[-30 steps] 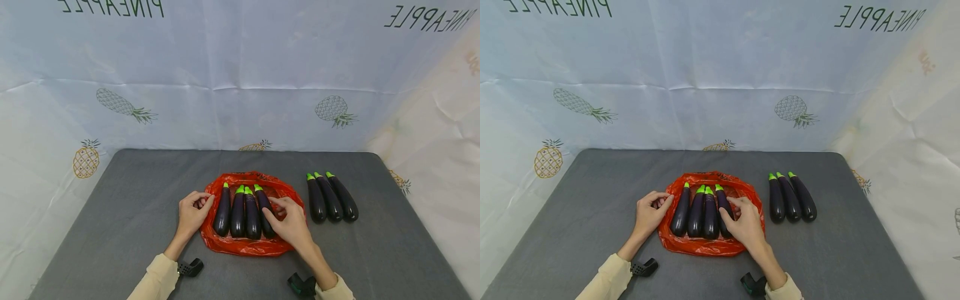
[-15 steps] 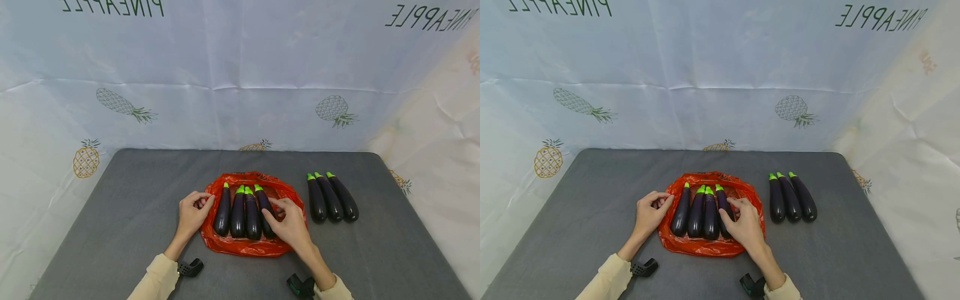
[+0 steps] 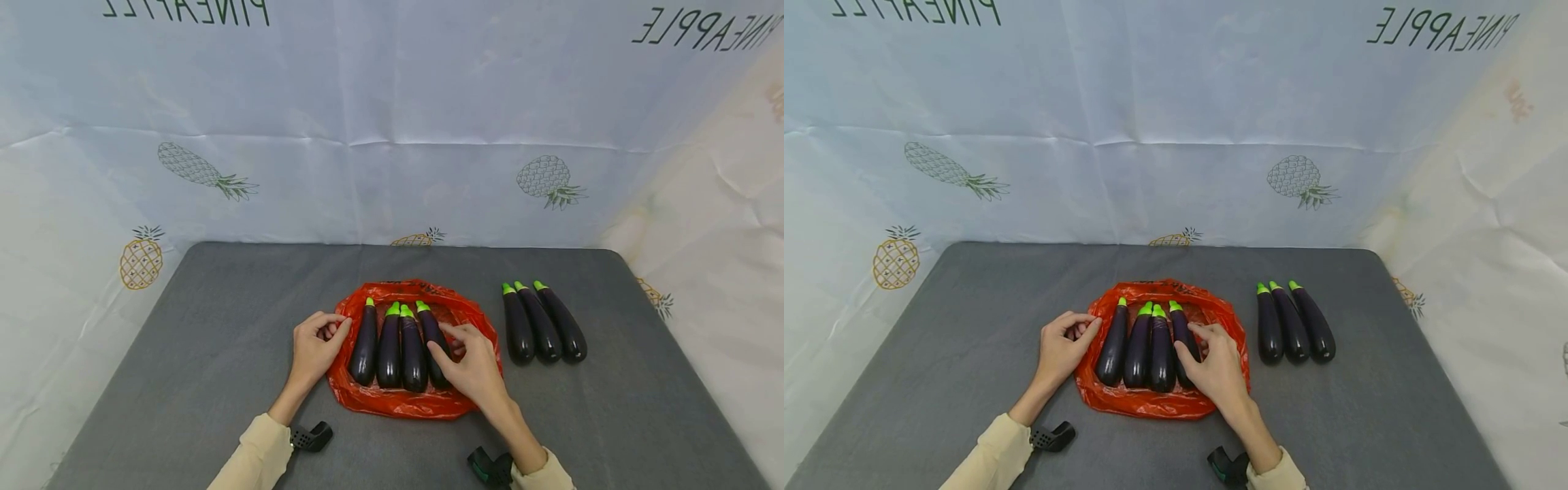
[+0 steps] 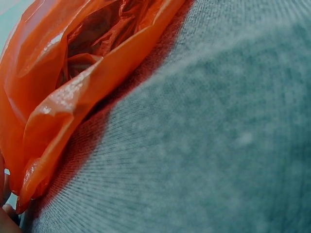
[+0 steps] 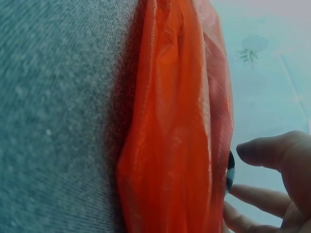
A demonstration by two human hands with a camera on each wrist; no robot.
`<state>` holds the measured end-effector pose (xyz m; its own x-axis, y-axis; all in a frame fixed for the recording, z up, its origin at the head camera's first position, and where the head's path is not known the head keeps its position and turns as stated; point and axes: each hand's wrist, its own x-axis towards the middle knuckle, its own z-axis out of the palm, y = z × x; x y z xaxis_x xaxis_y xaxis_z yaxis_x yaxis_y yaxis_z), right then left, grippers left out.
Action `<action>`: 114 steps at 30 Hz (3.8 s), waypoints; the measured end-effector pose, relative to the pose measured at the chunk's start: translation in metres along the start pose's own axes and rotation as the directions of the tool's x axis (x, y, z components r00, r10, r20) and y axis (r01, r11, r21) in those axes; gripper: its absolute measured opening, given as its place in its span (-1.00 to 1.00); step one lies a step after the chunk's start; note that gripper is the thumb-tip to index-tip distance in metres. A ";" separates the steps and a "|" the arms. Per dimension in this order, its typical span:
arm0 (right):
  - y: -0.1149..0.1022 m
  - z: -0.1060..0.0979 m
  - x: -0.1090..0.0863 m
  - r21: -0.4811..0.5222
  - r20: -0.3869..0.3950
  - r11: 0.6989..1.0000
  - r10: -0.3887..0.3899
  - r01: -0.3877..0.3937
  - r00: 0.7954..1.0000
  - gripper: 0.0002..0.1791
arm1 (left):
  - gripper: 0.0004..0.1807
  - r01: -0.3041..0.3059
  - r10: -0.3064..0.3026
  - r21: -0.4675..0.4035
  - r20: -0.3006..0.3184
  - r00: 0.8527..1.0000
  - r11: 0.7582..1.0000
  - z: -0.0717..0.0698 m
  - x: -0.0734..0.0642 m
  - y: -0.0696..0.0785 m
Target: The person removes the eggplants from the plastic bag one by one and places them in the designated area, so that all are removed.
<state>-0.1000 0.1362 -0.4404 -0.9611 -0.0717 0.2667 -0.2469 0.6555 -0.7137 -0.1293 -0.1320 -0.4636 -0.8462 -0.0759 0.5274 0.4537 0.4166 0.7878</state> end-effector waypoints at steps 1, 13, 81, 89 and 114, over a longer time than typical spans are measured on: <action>0.000 0.000 0.000 0.000 -0.001 1.000 -0.002 0.002 1.000 -0.57 | -0.95 0.000 0.000 0.000 0.001 1.000 1.000 0.000 0.000 0.000; 0.000 0.001 0.000 0.004 -0.012 1.000 -0.011 0.011 1.000 -0.58 | -0.95 -0.010 0.010 -0.005 0.000 1.000 1.000 0.000 0.000 0.001; -0.004 -0.020 0.005 -0.028 -0.125 1.000 0.006 -0.009 0.992 -0.54 | -0.95 -0.036 0.036 -0.004 0.000 0.999 0.999 0.000 0.000 -0.002; -0.001 -0.034 0.009 -0.030 -0.155 0.999 -0.016 0.012 0.988 -0.55 | -0.96 -0.039 0.039 0.000 -0.002 0.999 0.999 0.000 0.000 -0.002; 0.030 -0.080 0.020 -0.111 -0.289 0.993 -0.001 -0.033 0.957 -0.58 | -0.95 -0.021 0.021 0.011 0.007 1.000 1.000 0.000 0.000 -0.002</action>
<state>-0.1168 0.2146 -0.4053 -0.8840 0.1480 0.4433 -0.2002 0.7372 -0.6454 -0.1302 -0.1325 -0.4652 -0.8387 -0.0604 0.5413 0.4681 0.4281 0.7730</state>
